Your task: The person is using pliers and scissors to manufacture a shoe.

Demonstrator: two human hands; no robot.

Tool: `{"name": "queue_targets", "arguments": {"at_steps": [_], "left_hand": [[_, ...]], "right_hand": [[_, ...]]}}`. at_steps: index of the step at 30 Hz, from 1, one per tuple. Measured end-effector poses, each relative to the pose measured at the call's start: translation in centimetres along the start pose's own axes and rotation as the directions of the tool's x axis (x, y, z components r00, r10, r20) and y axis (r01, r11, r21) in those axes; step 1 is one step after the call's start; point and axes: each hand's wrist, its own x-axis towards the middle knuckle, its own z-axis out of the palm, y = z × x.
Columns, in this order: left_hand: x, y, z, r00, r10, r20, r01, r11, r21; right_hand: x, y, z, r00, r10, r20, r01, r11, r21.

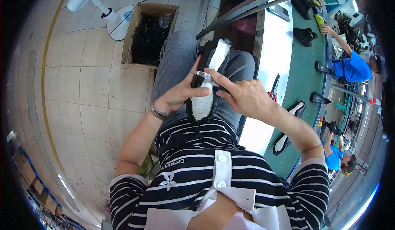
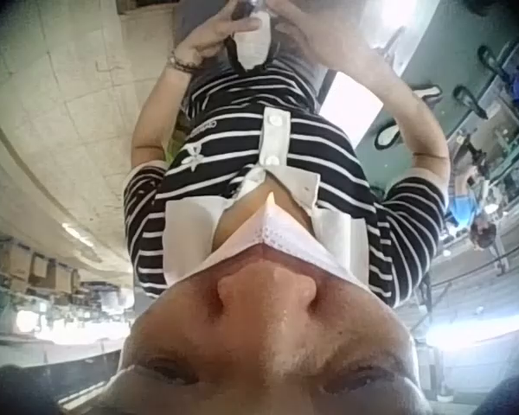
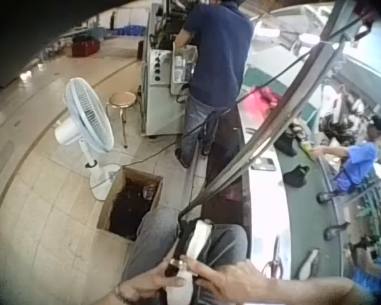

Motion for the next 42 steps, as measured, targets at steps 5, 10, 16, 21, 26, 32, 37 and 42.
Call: {"name": "queue_targets", "arguments": {"at_steps": [5, 10, 16, 21, 26, 32, 37, 42], "left_hand": [[-1.3, -3.2, 0.8, 0.999, 0.011, -0.039, -0.03, 0.859, -0.512], [-1.6, -4.1, 3.0, 0.985, -0.061, -0.163, -0.009, 0.917, -0.399], [-2.0, -4.1, 3.4, 0.981, 0.111, -0.162, -0.169, 0.897, -0.408], [-2.1, -4.2, 3.7, 0.973, 0.111, -0.203, -0.177, 0.922, -0.344], [-2.3, -3.8, 3.6, 0.943, 0.119, -0.31, -0.161, 0.98, -0.115], [-2.4, -3.2, 2.2, 0.984, 0.061, -0.165, -0.099, 0.969, -0.228], [-2.5, -3.2, 1.8, 0.985, 0.041, -0.165, -0.081, 0.967, -0.243], [-2.3, -2.0, 2.2, 0.99, 0.015, -0.138, -0.055, 0.955, -0.291]], "right_hand": [[-2.7, -0.4, -0.7, 0.993, -0.067, 0.094, 0.052, 0.988, 0.146], [-3.7, -2.7, 1.5, 0.984, -0.156, -0.083, 0.14, 0.976, -0.167], [-3.5, -0.7, 2.8, 0.983, -0.164, -0.08, 0.153, 0.98, -0.13], [-4.0, -1.2, 2.4, 0.986, -0.149, -0.079, 0.145, 0.988, -0.061], [-4.5, -2.3, -1.4, 0.986, -0.121, 0.117, 0.114, 0.991, 0.066], [0.1, -1.5, 0.9, 0.996, -0.082, 0.043, 0.085, 0.994, -0.071], [-1.5, -2.3, 0.9, 0.92, -0.25, -0.303, 0.242, 0.968, -0.066], [-0.5, -1.4, 1.3, 0.998, -0.047, -0.028, 0.047, 0.999, -0.006]]}}
